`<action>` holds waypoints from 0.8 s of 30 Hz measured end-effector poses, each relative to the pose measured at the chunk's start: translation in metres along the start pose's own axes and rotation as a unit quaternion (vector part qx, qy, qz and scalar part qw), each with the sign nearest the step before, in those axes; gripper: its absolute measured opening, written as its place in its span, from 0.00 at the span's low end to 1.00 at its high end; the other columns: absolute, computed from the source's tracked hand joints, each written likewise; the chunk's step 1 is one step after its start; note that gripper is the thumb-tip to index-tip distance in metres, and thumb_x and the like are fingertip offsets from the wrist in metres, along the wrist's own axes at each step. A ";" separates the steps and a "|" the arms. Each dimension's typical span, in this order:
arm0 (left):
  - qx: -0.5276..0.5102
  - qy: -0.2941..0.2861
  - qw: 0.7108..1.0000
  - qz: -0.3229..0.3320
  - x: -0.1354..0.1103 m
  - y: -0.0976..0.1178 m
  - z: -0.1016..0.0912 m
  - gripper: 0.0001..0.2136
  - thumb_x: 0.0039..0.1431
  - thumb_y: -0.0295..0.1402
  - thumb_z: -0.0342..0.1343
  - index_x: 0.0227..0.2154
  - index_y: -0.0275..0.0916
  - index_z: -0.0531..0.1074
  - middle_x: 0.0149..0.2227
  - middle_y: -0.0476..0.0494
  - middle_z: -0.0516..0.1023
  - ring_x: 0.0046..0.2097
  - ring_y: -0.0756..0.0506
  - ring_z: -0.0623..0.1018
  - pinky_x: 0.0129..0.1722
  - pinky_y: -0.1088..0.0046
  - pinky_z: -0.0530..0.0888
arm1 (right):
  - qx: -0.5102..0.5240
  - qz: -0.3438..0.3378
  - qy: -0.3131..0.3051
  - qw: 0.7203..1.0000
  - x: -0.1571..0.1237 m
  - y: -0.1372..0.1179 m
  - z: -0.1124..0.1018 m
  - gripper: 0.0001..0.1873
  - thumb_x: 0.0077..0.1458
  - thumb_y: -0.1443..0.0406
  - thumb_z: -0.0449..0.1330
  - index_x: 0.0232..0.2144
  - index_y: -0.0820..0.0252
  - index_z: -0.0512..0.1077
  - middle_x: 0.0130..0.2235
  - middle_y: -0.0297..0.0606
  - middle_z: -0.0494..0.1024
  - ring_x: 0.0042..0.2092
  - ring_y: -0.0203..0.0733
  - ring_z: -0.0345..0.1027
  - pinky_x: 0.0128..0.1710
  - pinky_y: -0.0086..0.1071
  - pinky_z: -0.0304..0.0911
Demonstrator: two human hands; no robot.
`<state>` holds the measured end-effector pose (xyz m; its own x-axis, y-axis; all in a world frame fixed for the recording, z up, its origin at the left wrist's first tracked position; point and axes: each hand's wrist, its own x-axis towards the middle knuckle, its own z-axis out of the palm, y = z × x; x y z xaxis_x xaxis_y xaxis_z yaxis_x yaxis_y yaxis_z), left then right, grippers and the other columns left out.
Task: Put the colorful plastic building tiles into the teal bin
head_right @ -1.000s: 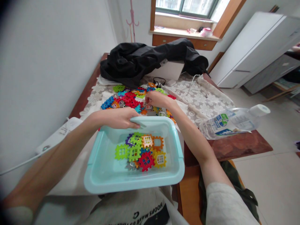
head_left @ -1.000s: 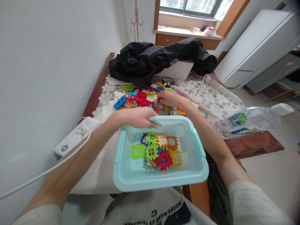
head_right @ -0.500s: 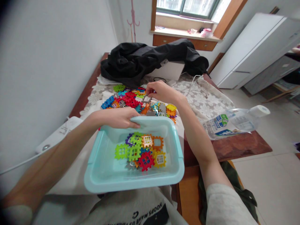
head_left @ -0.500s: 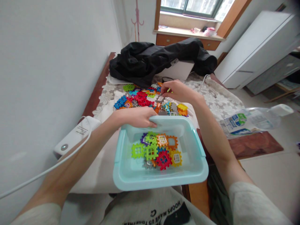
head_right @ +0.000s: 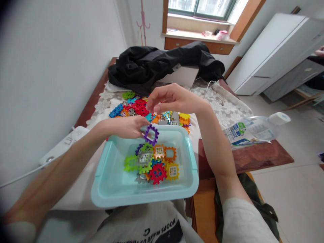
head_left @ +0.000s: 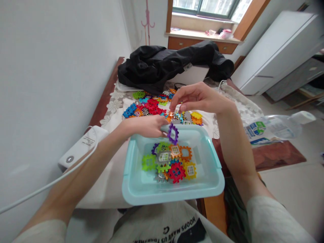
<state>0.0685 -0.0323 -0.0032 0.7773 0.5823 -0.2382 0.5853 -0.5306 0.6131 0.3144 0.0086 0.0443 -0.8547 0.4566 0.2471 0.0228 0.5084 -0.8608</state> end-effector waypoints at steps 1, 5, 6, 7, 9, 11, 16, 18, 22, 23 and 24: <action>0.000 -0.018 1.000 -0.002 0.001 0.001 -0.001 0.09 0.61 0.37 0.62 0.35 0.36 0.81 0.31 0.45 0.81 0.33 0.45 0.76 0.34 0.71 0.68 | -0.024 0.010 0.010 1.000 0.003 0.013 -0.003 0.21 0.63 0.50 0.71 0.45 0.61 0.80 0.43 0.42 0.85 0.44 0.41 0.79 0.44 0.32 0.75; -0.030 -0.058 0.998 0.004 0.003 0.002 -0.002 0.09 0.63 0.36 0.60 0.32 0.35 0.79 0.29 0.48 0.78 0.32 0.46 0.74 0.33 0.72 0.65 | -0.218 0.097 0.030 0.971 0.010 0.075 -0.010 0.17 0.63 0.54 0.69 0.49 0.57 0.80 0.50 0.44 0.85 0.50 0.49 0.79 0.51 0.40 0.75; -0.037 -0.057 0.998 0.005 0.003 0.002 -0.002 0.09 0.63 0.36 0.60 0.32 0.35 0.79 0.29 0.48 0.78 0.32 0.46 0.73 0.33 0.73 0.65 | -0.271 0.131 0.022 0.953 0.011 0.089 -0.008 0.20 0.59 0.55 0.72 0.50 0.56 0.80 0.53 0.45 0.84 0.53 0.52 0.78 0.54 0.42 0.74; -0.044 -0.057 0.997 0.007 0.003 0.002 -0.002 0.09 0.62 0.36 0.60 0.32 0.35 0.79 0.29 0.49 0.77 0.32 0.46 0.73 0.33 0.73 0.65 | -0.314 0.166 0.005 0.935 0.011 0.101 -0.006 0.23 0.55 0.56 0.74 0.51 0.55 0.80 0.55 0.46 0.83 0.55 0.54 0.77 0.55 0.43 0.73; -0.055 -0.054 0.997 0.012 0.003 0.001 -0.001 0.08 0.62 0.35 0.60 0.32 0.36 0.79 0.29 0.49 0.77 0.32 0.46 0.74 0.33 0.73 0.65 | -0.363 0.217 -0.036 0.905 0.013 0.117 0.001 0.26 0.49 0.59 0.78 0.51 0.55 0.80 0.55 0.47 0.83 0.56 0.57 0.77 0.56 0.43 0.73; -0.062 -0.050 0.997 0.015 0.003 0.001 -0.001 0.08 0.61 0.35 0.60 0.31 0.36 0.79 0.29 0.49 0.77 0.33 0.46 0.74 0.34 0.73 0.65 | -0.384 0.228 -0.059 0.893 0.015 0.124 0.009 0.22 0.51 0.63 0.76 0.49 0.56 0.80 0.54 0.47 0.83 0.55 0.56 0.77 0.56 0.43 0.72; -0.061 -0.051 0.997 0.008 0.002 0.001 -0.001 0.08 0.61 0.35 0.60 0.32 0.36 0.80 0.30 0.48 0.79 0.34 0.46 0.74 0.34 0.73 0.65 | -0.415 0.197 -0.068 0.886 0.022 0.122 0.014 0.17 0.55 0.70 0.69 0.48 0.56 0.80 0.53 0.46 0.82 0.53 0.52 0.76 0.54 0.41 0.71; -0.059 -0.053 0.997 0.004 0.002 0.001 -0.001 0.09 0.61 0.36 0.60 0.34 0.36 0.80 0.31 0.48 0.80 0.35 0.45 0.75 0.34 0.73 0.66 | -0.406 0.195 -0.075 0.890 0.023 0.121 0.012 0.16 0.56 0.70 0.69 0.48 0.56 0.79 0.51 0.45 0.83 0.52 0.51 0.76 0.53 0.40 0.70; -0.046 -0.062 0.997 0.004 0.003 0.000 -0.001 0.10 0.62 0.36 0.59 0.35 0.35 0.82 0.32 0.47 0.81 0.34 0.46 0.75 0.34 0.73 0.65 | -0.394 0.167 -0.052 0.902 0.022 0.116 0.005 0.16 0.58 0.68 0.68 0.49 0.57 0.79 0.52 0.45 0.83 0.54 0.50 0.75 0.55 0.39 0.69; -0.043 -0.064 0.997 0.004 0.003 0.000 -0.001 0.10 0.62 0.36 0.59 0.35 0.34 0.82 0.32 0.47 0.81 0.33 0.46 0.74 0.34 0.73 0.65 | -0.396 0.158 -0.044 0.904 0.021 0.114 0.003 0.16 0.58 0.69 0.68 0.49 0.58 0.79 0.52 0.45 0.83 0.54 0.50 0.75 0.55 0.39 0.68; -0.042 -0.065 0.997 0.004 0.003 0.000 -0.001 0.10 0.62 0.35 0.59 0.36 0.34 0.82 0.32 0.47 0.81 0.33 0.46 0.74 0.34 0.73 0.65 | -0.397 0.150 -0.036 0.905 0.021 0.112 0.001 0.16 0.59 0.70 0.66 0.49 0.59 0.79 0.52 0.46 0.83 0.54 0.50 0.75 0.55 0.39 0.68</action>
<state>0.0707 -0.0294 -0.0030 0.8088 0.4902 -0.3250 0.5614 -0.4786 0.6751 0.2989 0.0744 -0.0468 -0.7793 0.6266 0.0007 0.6004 0.7471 -0.2854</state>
